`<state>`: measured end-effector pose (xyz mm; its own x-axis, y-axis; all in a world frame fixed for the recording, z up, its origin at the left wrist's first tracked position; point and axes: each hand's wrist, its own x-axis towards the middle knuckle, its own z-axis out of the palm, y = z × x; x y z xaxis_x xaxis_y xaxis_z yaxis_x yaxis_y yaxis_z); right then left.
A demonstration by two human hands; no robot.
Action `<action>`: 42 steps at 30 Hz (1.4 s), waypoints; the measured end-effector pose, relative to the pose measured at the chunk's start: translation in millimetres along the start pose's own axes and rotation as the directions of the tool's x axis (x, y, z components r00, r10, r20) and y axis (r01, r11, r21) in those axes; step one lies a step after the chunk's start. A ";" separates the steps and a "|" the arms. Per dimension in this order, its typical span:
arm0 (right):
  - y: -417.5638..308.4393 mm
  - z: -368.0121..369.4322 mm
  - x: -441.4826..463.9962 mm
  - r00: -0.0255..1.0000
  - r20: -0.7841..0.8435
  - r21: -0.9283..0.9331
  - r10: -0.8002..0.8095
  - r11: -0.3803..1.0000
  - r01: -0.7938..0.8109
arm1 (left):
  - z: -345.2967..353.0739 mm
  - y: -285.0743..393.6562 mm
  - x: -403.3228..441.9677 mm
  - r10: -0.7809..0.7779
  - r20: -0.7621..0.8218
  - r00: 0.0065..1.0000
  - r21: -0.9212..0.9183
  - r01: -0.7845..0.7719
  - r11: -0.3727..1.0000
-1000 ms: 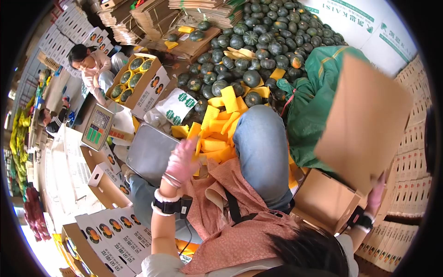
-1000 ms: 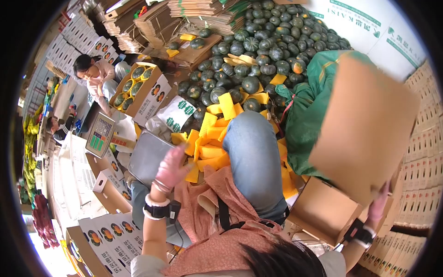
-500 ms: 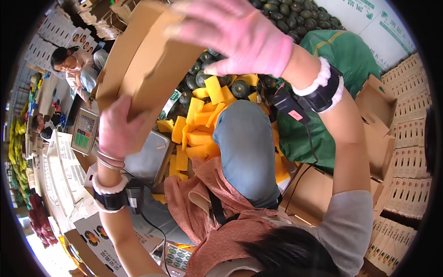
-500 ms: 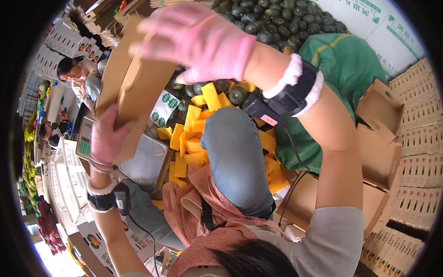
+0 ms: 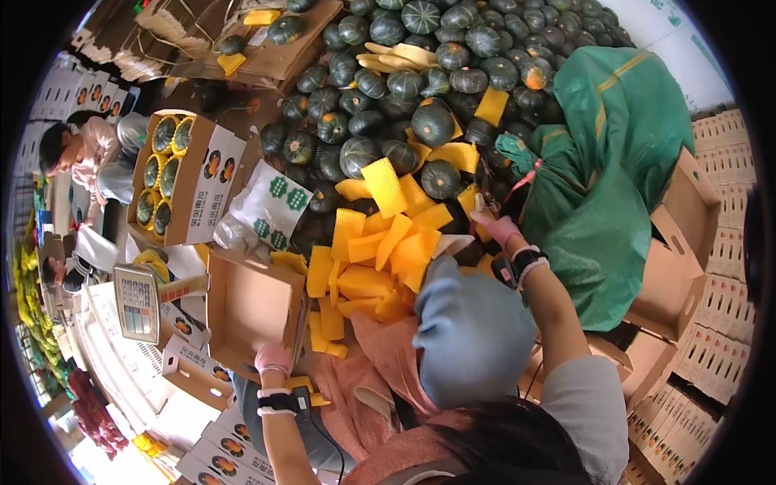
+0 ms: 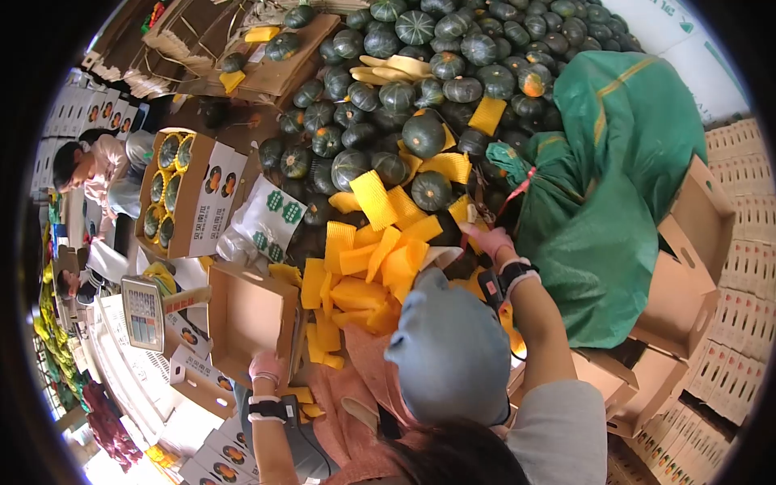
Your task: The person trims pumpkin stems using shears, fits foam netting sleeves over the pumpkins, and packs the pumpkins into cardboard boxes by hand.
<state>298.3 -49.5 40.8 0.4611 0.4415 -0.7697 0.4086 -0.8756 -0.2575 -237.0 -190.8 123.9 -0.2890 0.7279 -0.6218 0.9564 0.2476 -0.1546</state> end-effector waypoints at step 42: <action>-141.2 3.0 -32.5 0.250 0.236 -0.345 -0.939 0.159 0.925 | -121.8 48.3 119.4 -0.116 -0.265 0.957 -0.494 -0.238 -0.836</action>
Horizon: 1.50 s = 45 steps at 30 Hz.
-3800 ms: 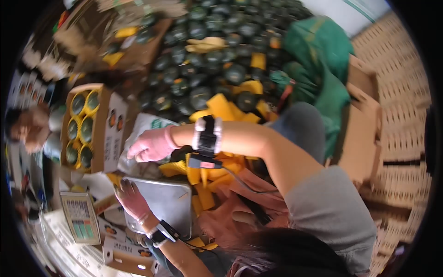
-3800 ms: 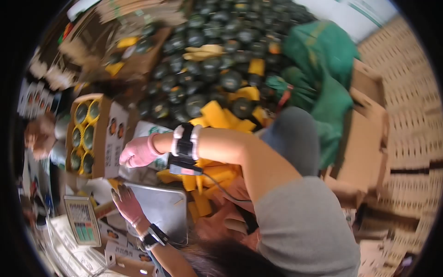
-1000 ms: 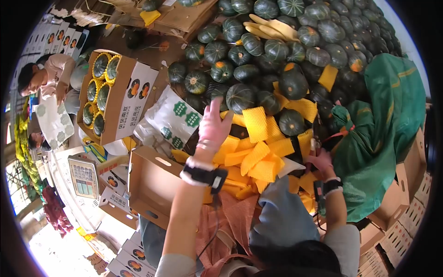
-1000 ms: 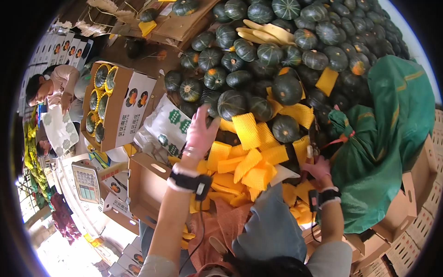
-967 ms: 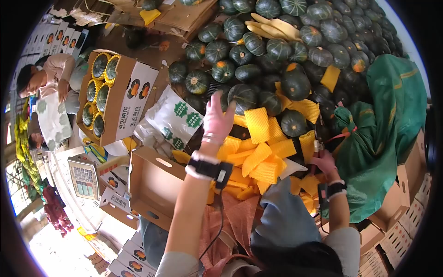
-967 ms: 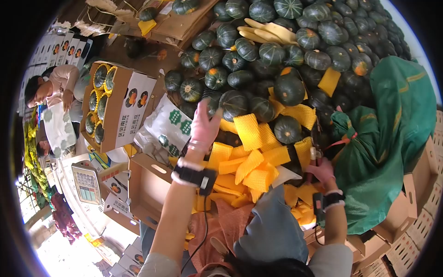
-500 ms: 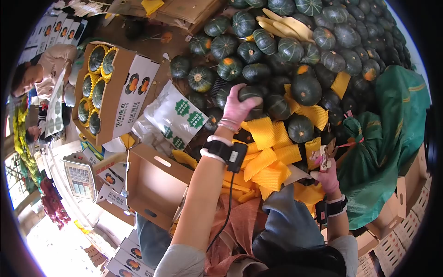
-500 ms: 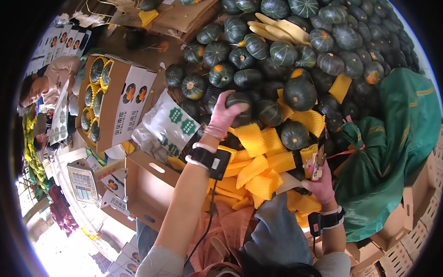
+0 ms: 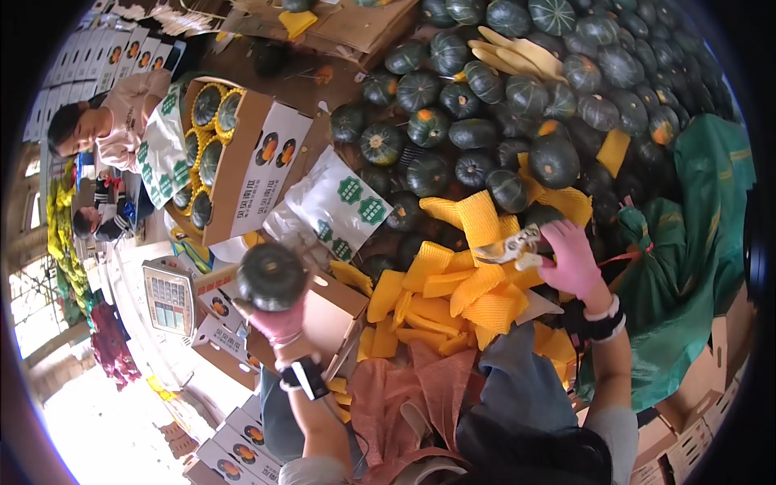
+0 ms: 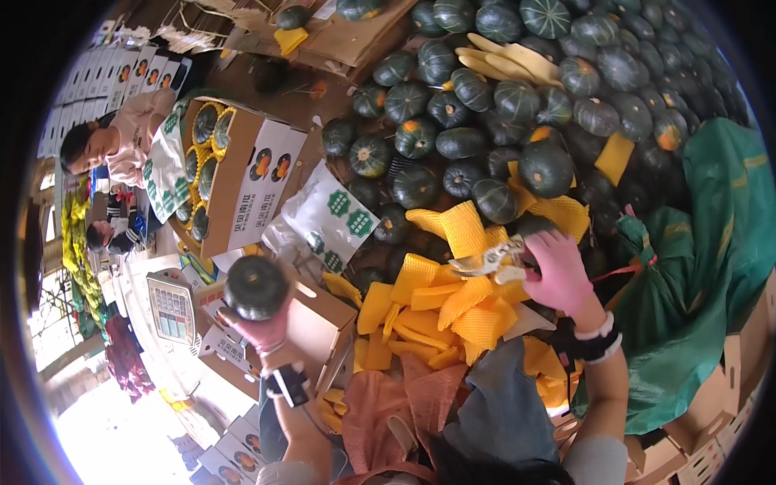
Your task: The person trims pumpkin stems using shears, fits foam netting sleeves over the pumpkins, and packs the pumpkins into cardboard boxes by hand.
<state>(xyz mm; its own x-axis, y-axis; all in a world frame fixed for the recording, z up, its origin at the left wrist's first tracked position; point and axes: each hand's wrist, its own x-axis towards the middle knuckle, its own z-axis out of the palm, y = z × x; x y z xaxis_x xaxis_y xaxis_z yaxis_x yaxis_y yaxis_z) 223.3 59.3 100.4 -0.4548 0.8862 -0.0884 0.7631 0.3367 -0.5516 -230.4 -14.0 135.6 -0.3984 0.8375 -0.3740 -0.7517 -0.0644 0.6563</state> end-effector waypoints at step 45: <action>69.2 43.6 30.8 0.861 0.371 0.786 0.348 0.377 -0.490 | 161.1 -281.1 29.0 -0.556 0.130 0.821 0.809 -0.412 -0.419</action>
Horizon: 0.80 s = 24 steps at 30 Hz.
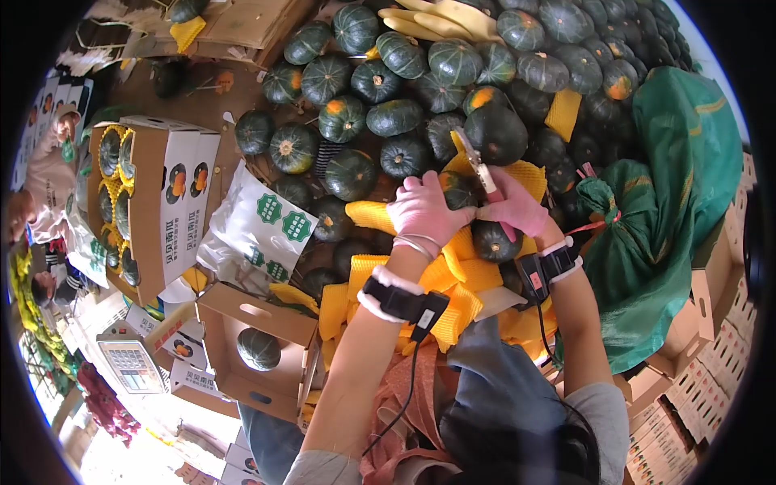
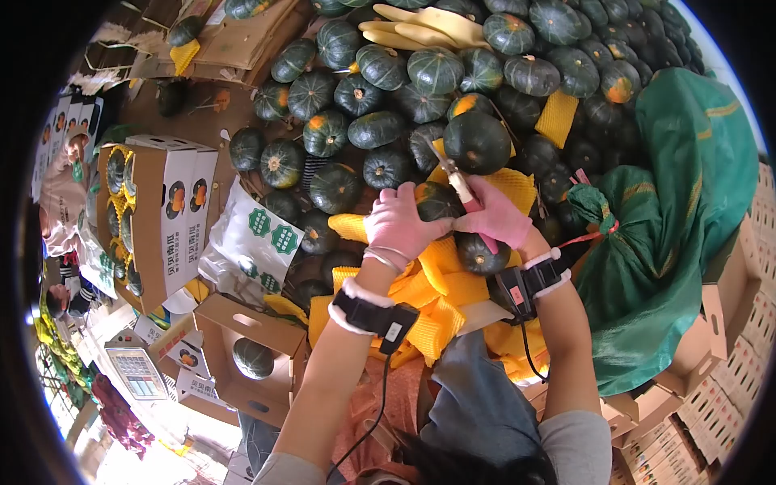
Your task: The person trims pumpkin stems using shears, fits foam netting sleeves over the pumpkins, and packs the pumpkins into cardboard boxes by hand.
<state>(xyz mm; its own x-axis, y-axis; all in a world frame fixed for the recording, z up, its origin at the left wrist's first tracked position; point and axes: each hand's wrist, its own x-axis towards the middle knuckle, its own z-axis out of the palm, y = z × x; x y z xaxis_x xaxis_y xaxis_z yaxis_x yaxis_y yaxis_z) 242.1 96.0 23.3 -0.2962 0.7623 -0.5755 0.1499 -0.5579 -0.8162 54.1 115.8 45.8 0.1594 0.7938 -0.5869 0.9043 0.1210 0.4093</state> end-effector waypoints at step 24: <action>42.7 19.4 -80.0 0.831 -0.515 -0.646 -0.210 0.732 -0.216 | -31.1 -157.6 -162.6 -0.001 -0.620 0.785 -0.665 -0.526 -0.530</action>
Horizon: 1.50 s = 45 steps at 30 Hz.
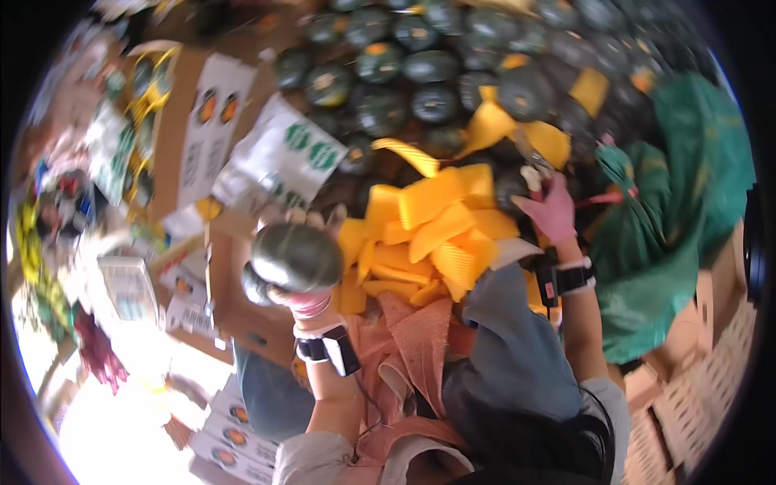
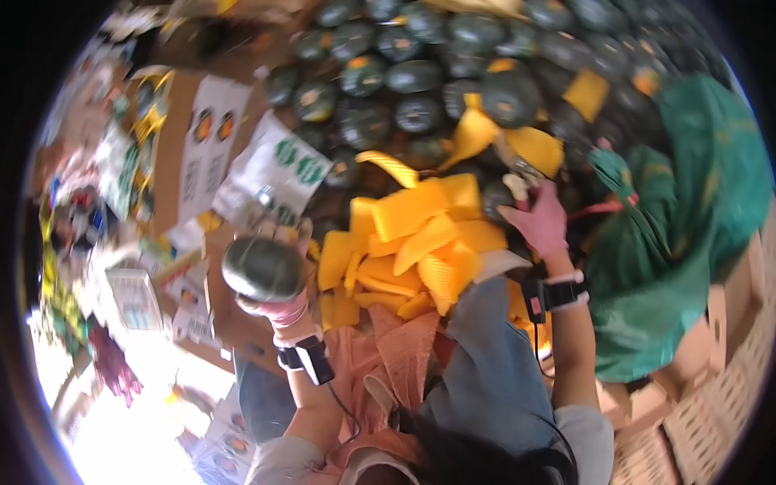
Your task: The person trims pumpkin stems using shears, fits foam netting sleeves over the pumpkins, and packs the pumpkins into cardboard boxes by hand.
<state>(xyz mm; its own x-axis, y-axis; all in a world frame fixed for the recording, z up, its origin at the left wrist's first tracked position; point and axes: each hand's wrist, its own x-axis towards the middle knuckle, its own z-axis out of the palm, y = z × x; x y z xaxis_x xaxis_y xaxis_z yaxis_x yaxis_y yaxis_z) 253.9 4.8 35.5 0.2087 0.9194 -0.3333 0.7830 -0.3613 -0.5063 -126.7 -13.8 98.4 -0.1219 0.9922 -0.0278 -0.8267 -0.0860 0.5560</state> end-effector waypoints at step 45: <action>-230.0 -6.0 -55.6 0.003 0.093 0.282 -0.996 0.029 0.959 | 28.4 2.3 -78.7 -0.738 -0.111 0.665 -0.296 0.687 0.663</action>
<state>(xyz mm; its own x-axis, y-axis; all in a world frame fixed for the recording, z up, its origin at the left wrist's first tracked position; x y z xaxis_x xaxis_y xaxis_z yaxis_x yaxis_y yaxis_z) 65.7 37.7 175.2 -0.8335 0.3481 0.4291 0.0578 0.8272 -0.5589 -103.4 -89.5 125.5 0.4684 0.7132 -0.5215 -0.7948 0.5979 0.1039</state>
